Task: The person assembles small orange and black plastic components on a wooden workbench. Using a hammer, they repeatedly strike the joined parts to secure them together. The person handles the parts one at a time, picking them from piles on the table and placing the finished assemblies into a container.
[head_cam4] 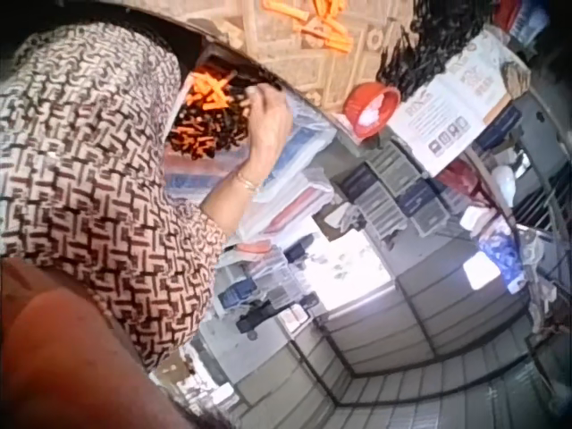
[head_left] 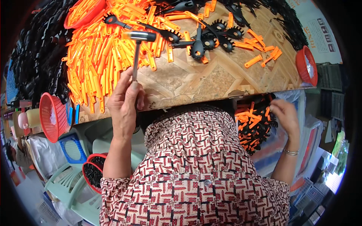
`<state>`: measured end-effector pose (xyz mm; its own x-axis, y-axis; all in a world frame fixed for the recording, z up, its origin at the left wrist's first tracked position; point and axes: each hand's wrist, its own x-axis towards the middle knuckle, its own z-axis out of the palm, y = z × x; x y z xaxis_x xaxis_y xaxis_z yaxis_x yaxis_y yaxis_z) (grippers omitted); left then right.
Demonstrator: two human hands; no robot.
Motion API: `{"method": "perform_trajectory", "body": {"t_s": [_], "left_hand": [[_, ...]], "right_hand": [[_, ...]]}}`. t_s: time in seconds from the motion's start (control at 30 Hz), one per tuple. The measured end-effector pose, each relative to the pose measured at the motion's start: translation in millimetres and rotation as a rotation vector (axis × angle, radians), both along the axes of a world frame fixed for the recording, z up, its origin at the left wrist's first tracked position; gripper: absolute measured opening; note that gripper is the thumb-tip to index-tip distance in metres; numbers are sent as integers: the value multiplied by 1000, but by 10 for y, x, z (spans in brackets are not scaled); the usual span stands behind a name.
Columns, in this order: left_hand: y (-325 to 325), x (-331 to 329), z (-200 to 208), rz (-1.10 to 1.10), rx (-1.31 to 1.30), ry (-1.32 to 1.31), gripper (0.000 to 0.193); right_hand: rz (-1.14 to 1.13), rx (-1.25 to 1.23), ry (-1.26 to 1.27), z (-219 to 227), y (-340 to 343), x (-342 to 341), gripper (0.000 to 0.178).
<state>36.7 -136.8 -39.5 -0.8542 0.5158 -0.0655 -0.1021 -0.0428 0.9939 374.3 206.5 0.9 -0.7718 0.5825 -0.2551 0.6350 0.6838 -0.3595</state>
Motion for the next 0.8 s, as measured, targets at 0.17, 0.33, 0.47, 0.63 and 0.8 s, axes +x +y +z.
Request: {"method": "perform_trajectory", "body": {"t_s": [0.17,0.33,0.47,0.63,0.8], "left_hand": [[-19,-117,21,136,91,-108,40],[-83,-150,54,207,31,-8,39],[-193,-192,71,230,-88,40,31],[-160,-285,64,225,-108,45,26],[-86,-303,128,191,-189,73,28]], "right_hand": [[310,125,504,157,-198,-1646,21],[782,315,779,-374,-429,-3352,24],[654,417,549,-412,-675,-3750,27],[525,211,526,-266,-438,-3719,23],[406,-46,661,-19,-278,-3300,18]]}}
